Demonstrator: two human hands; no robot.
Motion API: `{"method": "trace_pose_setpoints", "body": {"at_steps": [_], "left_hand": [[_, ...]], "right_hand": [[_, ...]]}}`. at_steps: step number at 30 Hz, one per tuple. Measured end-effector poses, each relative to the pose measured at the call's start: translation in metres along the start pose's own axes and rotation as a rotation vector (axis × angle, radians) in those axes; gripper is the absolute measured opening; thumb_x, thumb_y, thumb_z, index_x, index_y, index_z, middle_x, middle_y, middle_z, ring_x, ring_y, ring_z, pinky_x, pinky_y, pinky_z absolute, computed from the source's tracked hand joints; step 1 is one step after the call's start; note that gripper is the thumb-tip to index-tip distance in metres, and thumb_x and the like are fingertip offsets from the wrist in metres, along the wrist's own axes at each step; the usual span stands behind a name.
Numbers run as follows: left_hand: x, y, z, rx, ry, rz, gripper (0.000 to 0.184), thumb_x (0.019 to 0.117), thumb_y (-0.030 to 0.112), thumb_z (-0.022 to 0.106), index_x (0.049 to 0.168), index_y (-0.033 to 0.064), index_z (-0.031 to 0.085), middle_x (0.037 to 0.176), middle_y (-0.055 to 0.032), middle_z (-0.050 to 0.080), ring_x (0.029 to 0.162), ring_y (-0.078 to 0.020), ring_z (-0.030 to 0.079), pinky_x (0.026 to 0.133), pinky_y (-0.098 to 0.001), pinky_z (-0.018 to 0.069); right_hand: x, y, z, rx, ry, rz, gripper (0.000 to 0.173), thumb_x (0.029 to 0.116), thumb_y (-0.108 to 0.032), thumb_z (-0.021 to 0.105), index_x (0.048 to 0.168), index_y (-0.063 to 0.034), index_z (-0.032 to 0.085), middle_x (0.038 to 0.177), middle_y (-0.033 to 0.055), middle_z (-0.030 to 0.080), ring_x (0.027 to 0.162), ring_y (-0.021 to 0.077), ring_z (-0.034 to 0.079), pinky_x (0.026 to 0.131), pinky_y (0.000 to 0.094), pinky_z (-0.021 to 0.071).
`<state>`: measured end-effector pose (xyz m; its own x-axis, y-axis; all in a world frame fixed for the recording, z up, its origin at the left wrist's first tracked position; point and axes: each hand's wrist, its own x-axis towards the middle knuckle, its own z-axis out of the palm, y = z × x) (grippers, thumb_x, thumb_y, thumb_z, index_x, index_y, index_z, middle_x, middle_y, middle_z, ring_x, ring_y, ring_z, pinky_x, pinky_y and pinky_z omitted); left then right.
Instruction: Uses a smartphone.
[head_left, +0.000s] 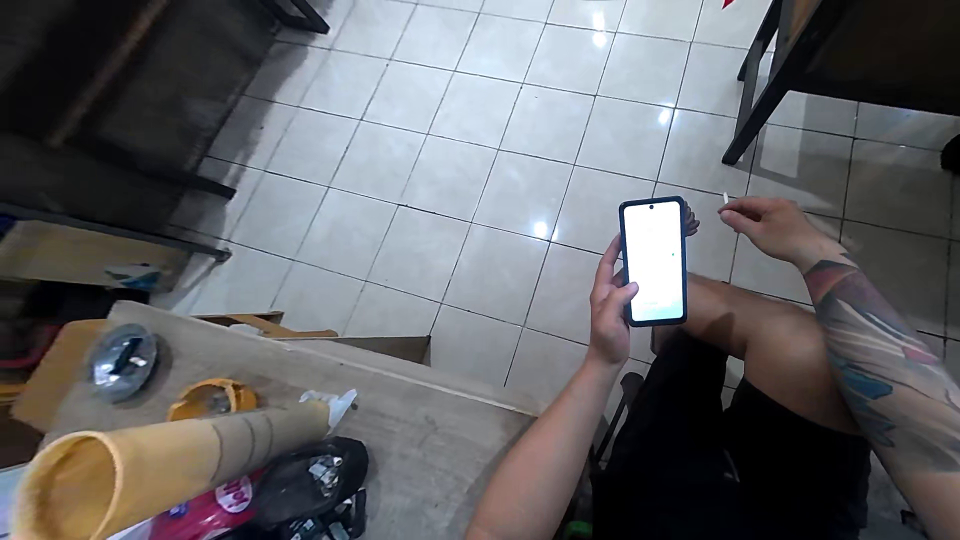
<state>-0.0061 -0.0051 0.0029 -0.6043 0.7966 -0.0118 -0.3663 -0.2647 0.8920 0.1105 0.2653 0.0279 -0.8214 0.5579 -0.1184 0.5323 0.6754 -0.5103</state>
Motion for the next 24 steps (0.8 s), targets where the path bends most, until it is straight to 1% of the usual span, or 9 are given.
{"method": "trace_pose_setpoints", "body": {"at_steps": [1,3,4,9,11,14,16,19,24], "left_hand": [[0.000,0.000,0.000,0.000,0.000,0.001,0.063,0.0989,0.029,0.041,0.161,0.0286,0.029,0.140,-0.0138,0.058,0.111,-0.0251,0.066,0.089,-0.0468,0.0571],[0.000,-0.001,0.000,-0.003,-0.005,-0.003,0.063,0.0988,0.029,0.041,0.160,0.0292,0.029,0.140,-0.0135,0.058,0.111,-0.0247,0.066,0.089,-0.0463,0.0571],[0.000,-0.001,0.000,-0.007,-0.009,-0.005,0.063,0.0990,0.029,0.041,0.161,0.0288,0.029,0.140,-0.0138,0.058,0.111,-0.0250,0.066,0.089,-0.0466,0.0571],[0.002,-0.002,0.000,-0.031,-0.046,-0.020,0.062,0.1003,0.038,0.039,0.160,0.0297,0.029,0.143,-0.0129,0.056,0.116,-0.0260,0.064,0.092,-0.0482,0.0558],[0.001,-0.002,-0.001,-0.038,-0.059,-0.038,0.061,0.1015,0.041,0.038,0.161,0.0306,0.029,0.146,-0.0127,0.054,0.119,-0.0271,0.063,0.093,-0.0495,0.0551],[0.001,-0.004,0.000,-0.023,-0.091,-0.055,0.060,0.1022,0.040,0.037,0.161,0.0313,0.029,0.146,-0.0124,0.054,0.119,-0.0266,0.063,0.093,-0.0485,0.0553],[0.002,-0.005,0.000,-0.007,-0.114,-0.069,0.060,0.1029,0.041,0.037,0.161,0.0307,0.028,0.146,-0.0132,0.054,0.117,-0.0269,0.063,0.092,-0.0483,0.0559],[0.002,-0.006,0.000,0.005,-0.156,-0.083,0.060,0.1032,0.042,0.036,0.161,0.0302,0.028,0.144,-0.0129,0.055,0.114,-0.0254,0.064,0.091,-0.0466,0.0562],[0.000,-0.008,0.000,0.008,-0.172,-0.099,0.059,0.1040,0.043,0.034,0.161,0.0297,0.028,0.142,-0.0140,0.057,0.113,-0.0253,0.065,0.090,-0.0459,0.0561]], "right_hand": [[0.006,0.016,0.014,0.204,0.100,-0.121,0.038,0.1079,-0.032,0.053,0.121,-0.0016,0.070,0.107,0.0168,0.073,0.090,0.0240,0.072,0.082,0.0437,0.0592],[0.010,0.006,0.014,0.480,0.063,-0.104,0.037,0.1052,-0.036,0.058,0.131,-0.0102,0.066,0.117,0.0087,0.072,0.099,0.0167,0.071,0.092,0.0391,0.0587],[0.010,-0.005,0.012,0.561,0.068,-0.103,0.038,0.1047,-0.035,0.059,0.135,-0.0115,0.064,0.122,0.0072,0.071,0.102,0.0154,0.071,0.094,0.0367,0.0589],[0.001,-0.043,0.008,0.845,0.105,-0.224,0.043,0.1078,-0.025,0.051,0.147,-0.0073,0.051,0.137,0.0090,0.063,0.113,0.0204,0.067,0.096,0.0379,0.0580],[-0.001,-0.051,0.008,0.886,0.105,-0.256,0.045,0.1085,-0.026,0.049,0.150,-0.0085,0.048,0.140,0.0086,0.060,0.113,0.0212,0.067,0.095,0.0388,0.0588],[-0.005,-0.057,0.009,0.906,0.112,-0.287,0.050,0.1069,-0.026,0.053,0.153,-0.0098,0.044,0.145,0.0085,0.057,0.112,0.0215,0.067,0.094,0.0394,0.0593],[-0.007,-0.059,0.009,0.905,0.108,-0.293,0.051,0.1056,-0.021,0.055,0.154,-0.0107,0.042,0.148,0.0080,0.055,0.106,0.0202,0.070,0.088,0.0370,0.0624],[-0.008,-0.059,0.010,0.909,0.108,-0.299,0.053,0.1032,-0.013,0.056,0.154,-0.0110,0.042,0.149,0.0065,0.054,0.097,0.0167,0.071,0.081,0.0326,0.0627],[-0.008,-0.058,0.010,0.897,0.121,-0.311,0.053,0.1016,-0.011,0.057,0.153,-0.0106,0.044,0.147,0.0063,0.056,0.095,0.0174,0.071,0.079,0.0331,0.0629]]}}
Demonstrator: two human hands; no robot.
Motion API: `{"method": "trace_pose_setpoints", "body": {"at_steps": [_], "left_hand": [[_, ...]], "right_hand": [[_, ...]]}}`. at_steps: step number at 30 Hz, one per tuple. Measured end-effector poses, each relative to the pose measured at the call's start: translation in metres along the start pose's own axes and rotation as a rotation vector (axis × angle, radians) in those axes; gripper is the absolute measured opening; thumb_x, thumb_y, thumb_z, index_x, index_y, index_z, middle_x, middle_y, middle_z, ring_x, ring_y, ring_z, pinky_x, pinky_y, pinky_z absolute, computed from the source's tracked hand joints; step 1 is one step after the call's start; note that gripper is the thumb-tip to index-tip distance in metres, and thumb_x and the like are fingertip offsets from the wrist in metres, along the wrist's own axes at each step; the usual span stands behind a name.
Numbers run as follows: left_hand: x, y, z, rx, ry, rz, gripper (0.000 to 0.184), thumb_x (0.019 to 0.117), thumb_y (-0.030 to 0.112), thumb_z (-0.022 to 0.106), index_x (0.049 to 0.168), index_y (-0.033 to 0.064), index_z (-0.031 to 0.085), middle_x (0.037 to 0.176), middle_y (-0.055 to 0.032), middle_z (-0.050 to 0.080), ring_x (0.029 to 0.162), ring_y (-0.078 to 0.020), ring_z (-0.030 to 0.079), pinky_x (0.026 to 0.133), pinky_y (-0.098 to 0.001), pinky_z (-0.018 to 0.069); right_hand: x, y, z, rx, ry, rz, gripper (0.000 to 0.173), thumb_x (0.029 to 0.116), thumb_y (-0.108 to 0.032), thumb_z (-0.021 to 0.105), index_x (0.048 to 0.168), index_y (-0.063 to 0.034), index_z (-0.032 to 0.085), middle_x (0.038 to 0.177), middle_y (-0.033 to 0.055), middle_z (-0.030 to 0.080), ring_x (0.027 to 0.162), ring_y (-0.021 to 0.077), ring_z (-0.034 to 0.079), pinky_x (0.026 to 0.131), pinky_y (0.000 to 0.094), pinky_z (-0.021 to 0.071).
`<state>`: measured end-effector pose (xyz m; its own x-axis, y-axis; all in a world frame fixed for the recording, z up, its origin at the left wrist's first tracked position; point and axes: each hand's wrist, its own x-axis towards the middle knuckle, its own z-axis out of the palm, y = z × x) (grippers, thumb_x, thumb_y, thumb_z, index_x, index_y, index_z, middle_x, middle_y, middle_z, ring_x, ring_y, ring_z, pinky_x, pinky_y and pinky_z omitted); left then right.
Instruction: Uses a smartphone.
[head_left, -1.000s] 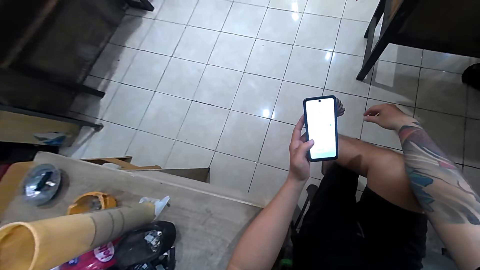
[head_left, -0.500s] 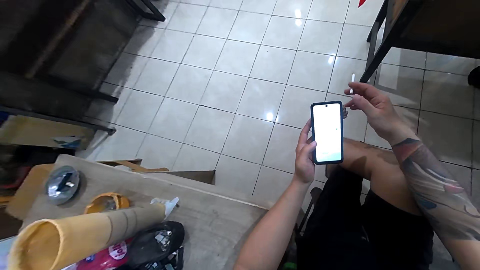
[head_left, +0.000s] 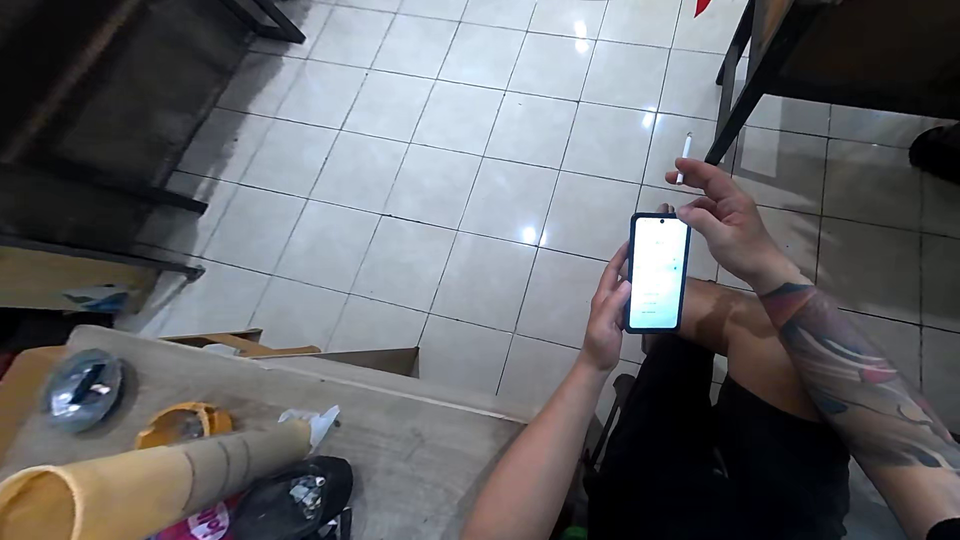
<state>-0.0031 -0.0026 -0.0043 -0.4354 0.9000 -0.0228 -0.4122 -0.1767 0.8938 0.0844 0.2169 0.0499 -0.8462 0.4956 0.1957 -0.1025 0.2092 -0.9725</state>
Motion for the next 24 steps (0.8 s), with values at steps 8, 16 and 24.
{"method": "trace_pose_setpoints", "body": {"at_steps": [8,16,24], "left_hand": [[0.0001,0.0026,-0.0007,0.024,-0.005,0.002,0.061,0.1040,0.048,0.031,0.162,0.0299,0.026,0.140,-0.0147,0.058,0.111,-0.0259,0.066,0.087,-0.0459,0.0572],[0.0002,0.0039,-0.0001,0.006,0.012,0.005,0.062,0.1040,0.049,0.031,0.162,0.0291,0.026,0.143,-0.0145,0.056,0.114,-0.0267,0.065,0.089,-0.0465,0.0571],[0.0003,0.0041,0.0005,-0.005,0.038,0.014,0.060,0.1034,0.046,0.030,0.162,0.0302,0.026,0.144,-0.0141,0.055,0.113,-0.0267,0.065,0.087,-0.0470,0.0573]], "right_hand": [[-0.0002,0.0010,0.0017,-0.058,0.012,-0.015,0.051,0.1027,-0.010,0.058,0.152,-0.0119,0.046,0.148,0.0037,0.056,0.088,0.0136,0.070,0.076,0.0298,0.0620],[-0.0003,0.0015,0.0011,-0.073,0.003,-0.029,0.050,0.1028,-0.010,0.057,0.152,-0.0109,0.046,0.148,0.0044,0.056,0.087,0.0138,0.071,0.074,0.0300,0.0623],[-0.0009,0.0002,0.0017,-0.047,-0.022,-0.062,0.054,0.1014,-0.008,0.058,0.153,-0.0092,0.044,0.148,0.0054,0.056,0.083,0.0127,0.069,0.069,0.0280,0.0610]]}}
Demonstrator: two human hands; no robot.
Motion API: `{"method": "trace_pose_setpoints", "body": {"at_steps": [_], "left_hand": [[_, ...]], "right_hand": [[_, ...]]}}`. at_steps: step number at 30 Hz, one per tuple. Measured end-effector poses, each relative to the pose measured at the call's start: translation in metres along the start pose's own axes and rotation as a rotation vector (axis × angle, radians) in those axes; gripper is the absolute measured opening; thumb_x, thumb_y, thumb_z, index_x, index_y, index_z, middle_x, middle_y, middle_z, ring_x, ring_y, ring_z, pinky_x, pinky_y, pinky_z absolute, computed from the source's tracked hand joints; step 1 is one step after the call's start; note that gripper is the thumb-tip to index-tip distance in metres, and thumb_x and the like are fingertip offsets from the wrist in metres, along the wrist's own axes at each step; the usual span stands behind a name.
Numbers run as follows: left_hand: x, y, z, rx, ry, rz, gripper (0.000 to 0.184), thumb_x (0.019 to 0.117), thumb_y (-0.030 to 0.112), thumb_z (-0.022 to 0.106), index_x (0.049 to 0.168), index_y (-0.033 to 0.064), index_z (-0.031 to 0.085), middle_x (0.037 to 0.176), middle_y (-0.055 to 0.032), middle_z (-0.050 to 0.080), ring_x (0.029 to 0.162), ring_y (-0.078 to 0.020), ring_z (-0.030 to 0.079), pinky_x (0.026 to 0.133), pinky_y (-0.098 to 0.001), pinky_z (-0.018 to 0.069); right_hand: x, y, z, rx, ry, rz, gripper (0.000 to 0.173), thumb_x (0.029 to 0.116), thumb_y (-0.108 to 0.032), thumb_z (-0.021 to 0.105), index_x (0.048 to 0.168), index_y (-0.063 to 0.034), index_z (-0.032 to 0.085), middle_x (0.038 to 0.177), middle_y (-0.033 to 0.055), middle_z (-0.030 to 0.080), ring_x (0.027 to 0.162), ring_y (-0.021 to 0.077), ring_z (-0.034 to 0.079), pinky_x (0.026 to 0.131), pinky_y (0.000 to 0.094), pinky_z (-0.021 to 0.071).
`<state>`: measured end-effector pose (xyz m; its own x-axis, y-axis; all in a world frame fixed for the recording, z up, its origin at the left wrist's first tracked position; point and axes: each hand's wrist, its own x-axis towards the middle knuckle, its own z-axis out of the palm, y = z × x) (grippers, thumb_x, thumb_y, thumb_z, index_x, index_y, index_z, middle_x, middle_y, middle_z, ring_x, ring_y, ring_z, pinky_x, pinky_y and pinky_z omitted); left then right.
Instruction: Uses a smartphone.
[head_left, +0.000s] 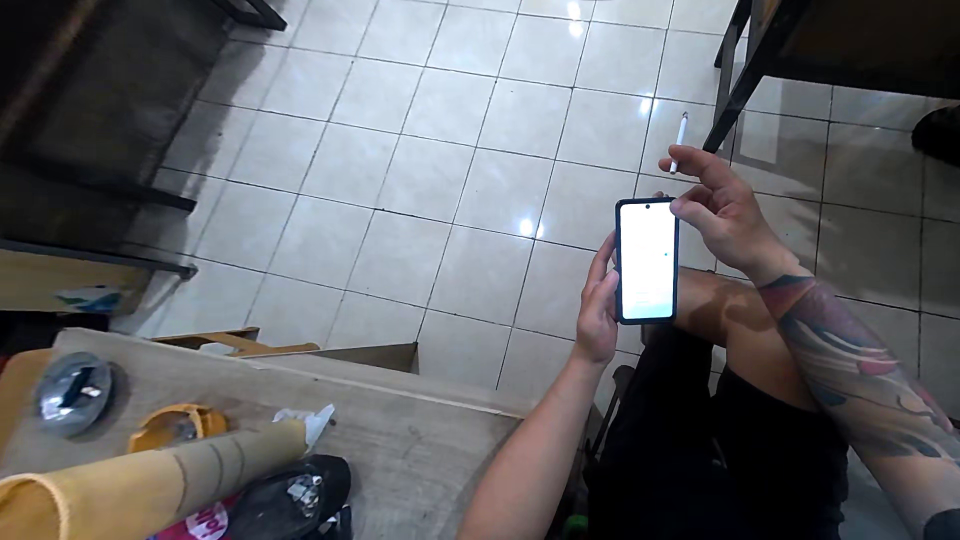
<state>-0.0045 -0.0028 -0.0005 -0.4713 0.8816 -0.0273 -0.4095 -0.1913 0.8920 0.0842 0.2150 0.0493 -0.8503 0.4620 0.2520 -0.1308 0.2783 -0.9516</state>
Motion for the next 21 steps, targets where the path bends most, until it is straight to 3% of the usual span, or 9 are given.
{"method": "trace_pose_setpoints", "body": {"at_steps": [7,15,21], "left_hand": [[-0.001,0.002,-0.001,0.010,0.053,0.063,0.059,0.1047,0.046,0.031,0.162,0.0316,0.026,0.149,-0.0114,0.051,0.120,-0.0266,0.062,0.088,-0.0473,0.0577],[-0.003,0.001,0.001,0.079,0.112,0.098,0.056,0.1062,0.042,0.033,0.161,0.0293,0.029,0.144,-0.0126,0.055,0.116,-0.0266,0.064,0.089,-0.0479,0.0579],[-0.003,0.010,0.013,0.191,0.266,0.062,0.058,0.1048,0.025,0.058,0.158,0.0282,0.035,0.125,-0.0127,0.067,0.098,-0.0244,0.072,0.081,-0.0418,0.0624]], "right_hand": [[-0.001,0.000,0.002,0.082,-0.070,-0.052,0.062,0.0977,-0.005,0.062,0.155,-0.0046,0.038,0.153,0.0104,0.050,0.100,0.0192,0.071,0.082,0.0324,0.0631],[-0.001,0.001,0.005,0.062,-0.096,-0.078,0.065,0.0969,-0.003,0.062,0.156,-0.0033,0.036,0.153,0.0122,0.048,0.103,0.0201,0.071,0.087,0.0341,0.0632],[-0.001,0.001,0.004,0.079,-0.109,-0.103,0.067,0.0967,-0.003,0.063,0.157,-0.0023,0.034,0.154,0.0128,0.048,0.104,0.0207,0.071,0.090,0.0360,0.0631]]}}
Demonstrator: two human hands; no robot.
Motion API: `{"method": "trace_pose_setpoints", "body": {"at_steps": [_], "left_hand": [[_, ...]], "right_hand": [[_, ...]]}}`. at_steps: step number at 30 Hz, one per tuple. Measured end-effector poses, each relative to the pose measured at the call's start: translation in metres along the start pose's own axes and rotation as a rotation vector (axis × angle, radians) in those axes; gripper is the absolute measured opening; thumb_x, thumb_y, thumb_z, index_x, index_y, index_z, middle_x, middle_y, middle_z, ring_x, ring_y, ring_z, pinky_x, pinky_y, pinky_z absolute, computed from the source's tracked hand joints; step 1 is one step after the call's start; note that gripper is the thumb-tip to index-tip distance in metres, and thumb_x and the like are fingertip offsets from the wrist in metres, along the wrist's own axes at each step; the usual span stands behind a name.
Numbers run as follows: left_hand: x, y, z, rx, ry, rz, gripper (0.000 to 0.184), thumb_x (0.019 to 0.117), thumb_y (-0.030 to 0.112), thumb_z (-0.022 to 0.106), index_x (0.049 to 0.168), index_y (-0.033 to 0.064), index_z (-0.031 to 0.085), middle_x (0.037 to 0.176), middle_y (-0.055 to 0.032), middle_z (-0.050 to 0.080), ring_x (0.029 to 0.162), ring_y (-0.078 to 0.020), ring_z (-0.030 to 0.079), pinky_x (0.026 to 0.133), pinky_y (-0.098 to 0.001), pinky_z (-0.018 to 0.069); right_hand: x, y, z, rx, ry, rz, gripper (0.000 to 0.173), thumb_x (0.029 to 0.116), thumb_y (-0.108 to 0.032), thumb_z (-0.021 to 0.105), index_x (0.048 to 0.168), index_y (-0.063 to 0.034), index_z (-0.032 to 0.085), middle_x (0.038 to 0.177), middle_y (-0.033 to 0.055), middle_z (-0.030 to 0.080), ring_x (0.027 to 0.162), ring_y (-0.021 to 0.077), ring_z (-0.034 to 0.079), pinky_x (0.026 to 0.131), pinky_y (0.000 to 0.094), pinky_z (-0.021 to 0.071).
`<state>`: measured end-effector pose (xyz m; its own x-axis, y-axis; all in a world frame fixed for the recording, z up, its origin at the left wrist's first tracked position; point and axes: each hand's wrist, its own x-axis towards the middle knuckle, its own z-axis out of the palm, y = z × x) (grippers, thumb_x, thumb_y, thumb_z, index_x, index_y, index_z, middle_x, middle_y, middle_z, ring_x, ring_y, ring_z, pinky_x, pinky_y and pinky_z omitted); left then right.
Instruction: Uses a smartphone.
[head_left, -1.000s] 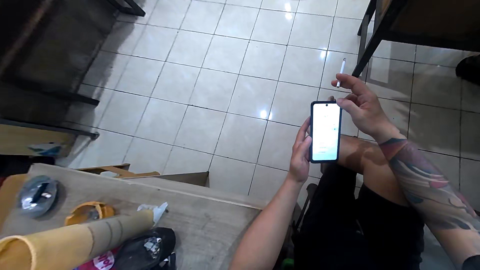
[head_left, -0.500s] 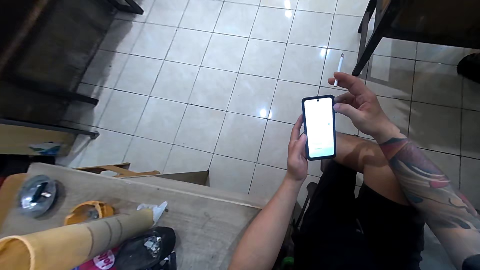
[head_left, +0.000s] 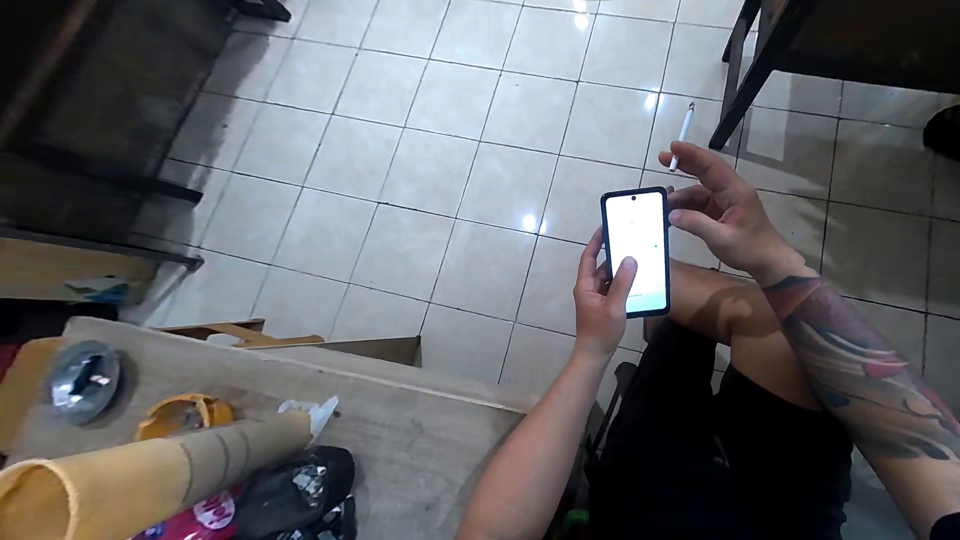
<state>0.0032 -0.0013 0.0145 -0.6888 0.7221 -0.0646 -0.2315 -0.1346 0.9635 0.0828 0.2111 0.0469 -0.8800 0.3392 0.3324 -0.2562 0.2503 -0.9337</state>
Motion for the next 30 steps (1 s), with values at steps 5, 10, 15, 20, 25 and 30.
{"method": "trace_pose_setpoints", "body": {"at_steps": [5,10,15,20,25,30], "left_hand": [[0.000,0.000,-0.001,-0.009,-0.020,-0.024,0.074,0.0983,0.001,0.060,0.160,0.0284,0.030,0.129,-0.0140,0.065,0.099,-0.0262,0.071,0.080,-0.0423,0.0622],[0.002,-0.003,-0.005,-0.176,-0.226,-0.046,0.103,0.0753,-0.008,0.054,0.162,0.0312,0.015,0.149,-0.0125,0.049,0.115,-0.0275,0.064,0.083,-0.0465,0.0593],[0.002,-0.004,-0.008,-0.200,-0.260,-0.032,0.094,0.0814,0.004,0.053,0.163,0.0317,0.015,0.148,-0.0130,0.050,0.113,-0.0260,0.064,0.083,-0.0452,0.0584],[0.001,-0.004,-0.009,-0.188,-0.250,-0.026,0.090,0.0849,0.005,0.051,0.163,0.0322,0.016,0.145,-0.0133,0.053,0.110,-0.0249,0.065,0.081,-0.0437,0.0588],[0.001,-0.004,-0.009,-0.183,-0.240,-0.025,0.087,0.0870,0.008,0.053,0.163,0.0321,0.017,0.144,-0.0132,0.054,0.110,-0.0243,0.065,0.082,-0.0433,0.0590],[0.001,-0.006,-0.009,-0.190,-0.237,-0.020,0.087,0.0874,0.009,0.054,0.163,0.0316,0.017,0.144,-0.0133,0.054,0.112,-0.0245,0.065,0.086,-0.0442,0.0583]], "right_hand": [[0.000,-0.001,0.001,0.007,-0.001,0.020,0.068,0.0966,-0.002,0.062,0.158,-0.0023,0.032,0.156,0.0125,0.046,0.105,0.0194,0.071,0.090,0.0342,0.0626],[0.000,-0.003,0.001,0.026,0.020,0.042,0.067,0.0979,-0.003,0.060,0.159,-0.0027,0.030,0.157,0.0125,0.045,0.108,0.0206,0.070,0.090,0.0344,0.0630],[-0.001,-0.003,0.001,0.038,0.015,0.047,0.066,0.1002,-0.006,0.058,0.160,-0.0030,0.028,0.158,0.0118,0.043,0.108,0.0193,0.070,0.090,0.0333,0.0620],[0.000,-0.003,0.002,0.038,0.020,0.053,0.067,0.0998,-0.006,0.058,0.160,-0.0043,0.028,0.159,0.0110,0.043,0.108,0.0192,0.070,0.089,0.0334,0.0623],[0.000,-0.003,0.001,0.023,0.027,0.056,0.067,0.0999,-0.006,0.058,0.160,-0.0040,0.028,0.159,0.0105,0.043,0.107,0.0184,0.070,0.088,0.0324,0.0621],[0.000,-0.003,0.000,0.032,0.027,0.046,0.067,0.0994,-0.005,0.059,0.159,-0.0034,0.028,0.159,0.0109,0.043,0.106,0.0176,0.070,0.087,0.0314,0.0620]]}}
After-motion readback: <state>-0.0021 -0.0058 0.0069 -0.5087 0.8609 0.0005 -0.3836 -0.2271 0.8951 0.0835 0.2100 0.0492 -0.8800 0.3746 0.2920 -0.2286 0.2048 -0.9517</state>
